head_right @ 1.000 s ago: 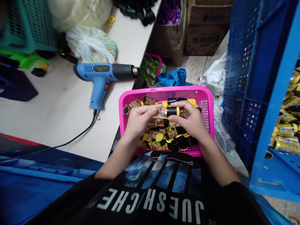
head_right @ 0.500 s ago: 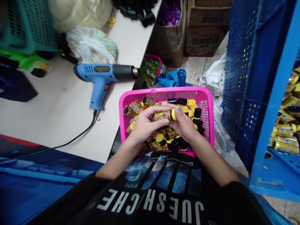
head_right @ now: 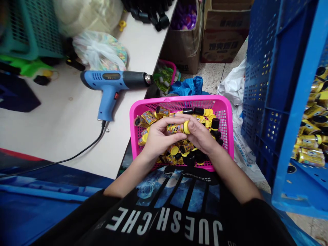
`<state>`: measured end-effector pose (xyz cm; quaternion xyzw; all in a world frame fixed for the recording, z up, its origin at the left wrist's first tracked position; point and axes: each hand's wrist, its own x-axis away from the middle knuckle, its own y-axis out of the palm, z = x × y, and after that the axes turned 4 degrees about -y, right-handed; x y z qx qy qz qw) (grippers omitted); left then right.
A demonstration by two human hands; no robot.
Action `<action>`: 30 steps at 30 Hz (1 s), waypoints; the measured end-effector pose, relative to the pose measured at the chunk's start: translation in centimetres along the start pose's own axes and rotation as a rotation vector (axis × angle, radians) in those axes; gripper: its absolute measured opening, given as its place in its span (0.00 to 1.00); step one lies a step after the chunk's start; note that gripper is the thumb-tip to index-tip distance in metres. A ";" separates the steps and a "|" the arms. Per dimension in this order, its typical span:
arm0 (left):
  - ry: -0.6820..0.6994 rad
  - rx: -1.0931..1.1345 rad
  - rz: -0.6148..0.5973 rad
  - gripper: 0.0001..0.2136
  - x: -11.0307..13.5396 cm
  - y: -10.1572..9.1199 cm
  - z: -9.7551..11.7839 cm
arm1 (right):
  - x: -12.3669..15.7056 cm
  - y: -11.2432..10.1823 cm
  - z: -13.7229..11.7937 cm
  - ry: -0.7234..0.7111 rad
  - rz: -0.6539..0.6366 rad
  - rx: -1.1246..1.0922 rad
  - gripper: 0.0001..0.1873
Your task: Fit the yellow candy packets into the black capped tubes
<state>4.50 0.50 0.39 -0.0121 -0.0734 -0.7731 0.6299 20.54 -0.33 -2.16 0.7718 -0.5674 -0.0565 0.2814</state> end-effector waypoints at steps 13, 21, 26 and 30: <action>-0.037 -0.046 -0.048 0.19 -0.1 -0.9 -0.3 | -0.6 -0.8 0.3 0.034 -0.117 0.001 0.35; 0.112 -0.251 -0.083 0.16 -0.2 -4.1 3.7 | -1.7 -0.6 -3.5 -0.075 -0.151 0.348 0.33; 0.167 -0.924 0.114 0.16 0.1 -8.6 3.1 | -2.3 -2.0 -4.3 -0.153 0.078 1.178 0.13; 0.070 -1.195 0.159 0.18 0.3 -9.8 0.5 | -2.1 -2.9 -2.8 -0.078 -0.024 1.716 0.09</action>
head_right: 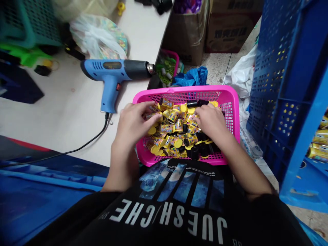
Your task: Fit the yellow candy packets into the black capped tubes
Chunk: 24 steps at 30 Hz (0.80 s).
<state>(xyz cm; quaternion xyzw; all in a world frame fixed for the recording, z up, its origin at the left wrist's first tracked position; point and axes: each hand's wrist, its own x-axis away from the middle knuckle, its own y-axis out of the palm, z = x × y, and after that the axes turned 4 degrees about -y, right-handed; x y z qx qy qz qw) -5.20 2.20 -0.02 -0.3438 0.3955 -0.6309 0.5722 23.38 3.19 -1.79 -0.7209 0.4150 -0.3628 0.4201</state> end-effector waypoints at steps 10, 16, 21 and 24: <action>0.118 0.372 0.098 0.11 -0.2 -0.2 2.4 | 0.5 0.3 2.3 0.014 -0.017 -0.047 0.10; -0.140 1.007 -0.173 0.16 0.1 2.1 6.2 | 0.7 -1.5 0.0 0.202 -0.070 -1.051 0.26; -0.278 1.239 -0.322 0.20 -0.4 3.6 7.6 | 0.5 -1.5 -1.6 0.103 -0.023 -1.054 0.31; -0.321 1.191 -0.227 0.14 -0.5 3.8 7.0 | 0.1 -0.8 -1.5 0.087 0.023 -0.908 0.28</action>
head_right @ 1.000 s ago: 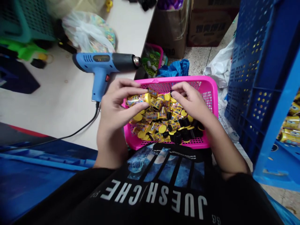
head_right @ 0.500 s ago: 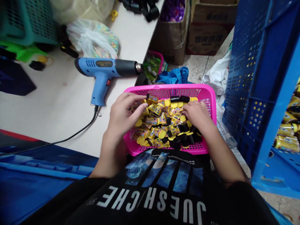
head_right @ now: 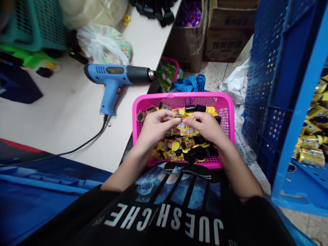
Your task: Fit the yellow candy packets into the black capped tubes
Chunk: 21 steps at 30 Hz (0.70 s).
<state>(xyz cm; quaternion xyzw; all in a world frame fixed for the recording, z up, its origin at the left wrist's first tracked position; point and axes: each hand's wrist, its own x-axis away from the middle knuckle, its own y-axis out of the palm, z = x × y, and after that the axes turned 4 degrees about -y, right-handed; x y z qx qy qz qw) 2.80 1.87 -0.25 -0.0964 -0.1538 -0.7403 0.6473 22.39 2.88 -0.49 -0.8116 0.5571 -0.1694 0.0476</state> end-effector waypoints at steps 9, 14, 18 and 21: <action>0.185 0.062 0.137 0.18 -1.0 -1.5 -0.2 | -0.3 -1.3 -0.2 -0.034 0.187 0.836 0.15; 0.197 -0.024 0.159 0.16 -0.5 -1.3 0.1 | 3.4 -0.5 0.1 0.290 -0.295 1.033 0.14; 0.182 -0.072 0.192 0.14 -0.3 -1.2 0.2 | 5.1 1.1 1.4 0.209 -0.367 1.073 0.21; 0.210 -0.061 0.197 0.15 -0.4 -1.2 0.3 | 5.2 1.0 2.2 0.154 -0.232 0.878 0.18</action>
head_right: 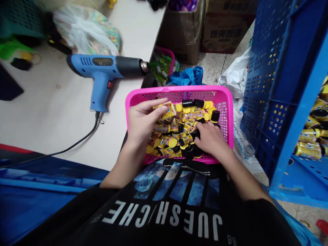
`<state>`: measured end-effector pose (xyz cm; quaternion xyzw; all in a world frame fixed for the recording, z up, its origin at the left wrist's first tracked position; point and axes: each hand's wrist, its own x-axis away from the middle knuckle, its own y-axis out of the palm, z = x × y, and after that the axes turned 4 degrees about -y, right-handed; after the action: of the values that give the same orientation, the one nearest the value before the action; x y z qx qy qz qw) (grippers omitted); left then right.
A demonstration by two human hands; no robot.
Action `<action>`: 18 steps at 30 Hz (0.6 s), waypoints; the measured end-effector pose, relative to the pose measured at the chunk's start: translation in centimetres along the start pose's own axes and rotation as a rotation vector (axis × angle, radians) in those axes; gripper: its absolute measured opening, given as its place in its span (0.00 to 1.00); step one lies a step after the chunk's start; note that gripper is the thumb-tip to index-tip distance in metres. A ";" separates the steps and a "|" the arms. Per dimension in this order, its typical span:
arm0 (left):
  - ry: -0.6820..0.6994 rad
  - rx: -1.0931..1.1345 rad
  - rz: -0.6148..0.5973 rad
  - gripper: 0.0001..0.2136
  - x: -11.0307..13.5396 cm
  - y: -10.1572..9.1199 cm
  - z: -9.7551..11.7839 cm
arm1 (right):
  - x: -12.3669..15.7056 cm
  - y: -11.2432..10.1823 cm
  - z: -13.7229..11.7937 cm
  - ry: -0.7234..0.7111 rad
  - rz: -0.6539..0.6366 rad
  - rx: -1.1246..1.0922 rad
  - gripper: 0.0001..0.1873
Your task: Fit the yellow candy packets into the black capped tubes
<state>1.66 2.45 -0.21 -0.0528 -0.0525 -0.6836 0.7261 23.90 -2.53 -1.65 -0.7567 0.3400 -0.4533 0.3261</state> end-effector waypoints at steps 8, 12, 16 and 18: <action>-0.094 -0.035 -0.041 0.14 0.3 -0.5 -0.8 | -0.6 -1.6 0.8 -0.261 0.426 -1.184 0.22; -0.107 -0.017 -0.114 0.17 0.6 -0.3 -0.8 | -1.1 -2.6 -0.5 -0.273 0.569 -1.396 0.19; -0.083 0.025 -0.126 0.17 0.9 0.0 -0.5 | -1.5 -2.7 -0.8 -0.285 0.523 -1.327 0.17; -0.095 0.029 -0.142 0.16 1.0 0.1 -0.5 | -1.5 -2.5 -0.6 -0.281 0.527 -1.245 0.17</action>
<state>1.83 1.40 -0.52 -0.0711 -0.1004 -0.7293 0.6731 23.39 -0.05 -0.09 -0.7468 0.6640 0.0230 -0.0291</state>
